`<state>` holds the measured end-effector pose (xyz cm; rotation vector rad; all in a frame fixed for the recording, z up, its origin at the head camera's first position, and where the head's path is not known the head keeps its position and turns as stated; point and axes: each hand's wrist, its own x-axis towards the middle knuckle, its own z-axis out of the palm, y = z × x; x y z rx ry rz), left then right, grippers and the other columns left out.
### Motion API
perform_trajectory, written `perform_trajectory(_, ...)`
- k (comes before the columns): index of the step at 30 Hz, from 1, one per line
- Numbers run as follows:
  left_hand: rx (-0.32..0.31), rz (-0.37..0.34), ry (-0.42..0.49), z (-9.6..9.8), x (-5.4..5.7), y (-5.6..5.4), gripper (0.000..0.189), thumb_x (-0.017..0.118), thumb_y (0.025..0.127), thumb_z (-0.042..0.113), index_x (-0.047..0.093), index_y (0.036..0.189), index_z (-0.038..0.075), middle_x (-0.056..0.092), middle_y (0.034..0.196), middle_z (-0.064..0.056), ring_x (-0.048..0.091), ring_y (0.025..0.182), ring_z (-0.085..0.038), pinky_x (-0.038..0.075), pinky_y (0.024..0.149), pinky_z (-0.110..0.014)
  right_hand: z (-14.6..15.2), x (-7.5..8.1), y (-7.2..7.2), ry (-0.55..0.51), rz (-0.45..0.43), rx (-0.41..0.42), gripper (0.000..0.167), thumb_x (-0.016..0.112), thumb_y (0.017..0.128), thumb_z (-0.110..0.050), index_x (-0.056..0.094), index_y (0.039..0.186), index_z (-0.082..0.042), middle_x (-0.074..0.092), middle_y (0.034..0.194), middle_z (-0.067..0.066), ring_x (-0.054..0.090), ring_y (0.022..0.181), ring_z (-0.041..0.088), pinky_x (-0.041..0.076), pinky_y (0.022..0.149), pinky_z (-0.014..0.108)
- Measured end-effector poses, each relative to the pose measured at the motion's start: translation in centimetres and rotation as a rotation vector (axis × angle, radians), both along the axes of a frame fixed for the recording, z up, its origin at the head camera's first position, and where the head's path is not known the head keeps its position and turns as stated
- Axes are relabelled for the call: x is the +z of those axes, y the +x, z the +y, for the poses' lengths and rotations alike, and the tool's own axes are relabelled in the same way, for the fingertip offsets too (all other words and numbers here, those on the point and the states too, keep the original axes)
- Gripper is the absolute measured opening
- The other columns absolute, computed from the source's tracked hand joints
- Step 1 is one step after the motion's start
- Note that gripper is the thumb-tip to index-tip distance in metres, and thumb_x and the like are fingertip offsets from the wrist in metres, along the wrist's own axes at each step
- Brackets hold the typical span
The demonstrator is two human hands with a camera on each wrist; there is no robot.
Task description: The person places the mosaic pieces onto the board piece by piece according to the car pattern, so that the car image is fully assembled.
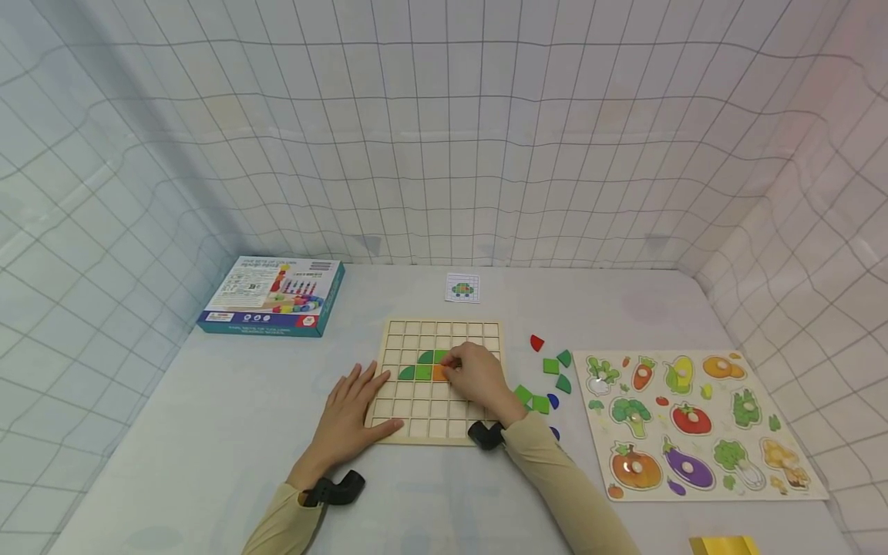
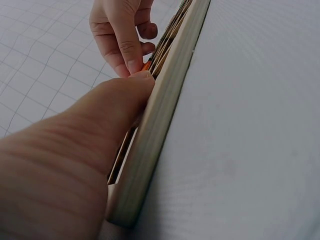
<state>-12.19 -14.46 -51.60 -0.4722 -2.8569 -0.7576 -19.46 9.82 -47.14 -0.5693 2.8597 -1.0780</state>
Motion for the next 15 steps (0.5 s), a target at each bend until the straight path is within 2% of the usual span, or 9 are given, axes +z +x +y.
perform_trajectory(9,-0.006,-0.002,0.010,-0.03,-0.01,-0.06,0.084,0.067,0.077,0.059,0.043,0.144,0.013,0.028,0.153,-0.010,0.013,0.142,-0.030,0.007,0.112,-0.049,-0.12,-0.28,-0.11,0.007,0.011,-0.006,0.006,0.074,0.083,-0.016,0.072,0.080,-0.012,0.058,0.075,-0.008,0.050,0.067,0.010,0.043,0.062,0.029)
perform_trajectory(15,-0.005,-0.004,0.011,-0.01,0.02,0.00,0.084,0.067,0.077,0.059,0.043,0.144,0.014,0.028,0.152,-0.010,0.013,0.142,-0.031,0.007,0.112,-0.049,0.18,-0.46,0.02,0.026,-0.005,0.002,0.005,0.073,0.084,-0.018,0.073,0.085,-0.013,0.056,0.075,-0.008,0.049,0.068,0.011,0.042,0.061,0.029)
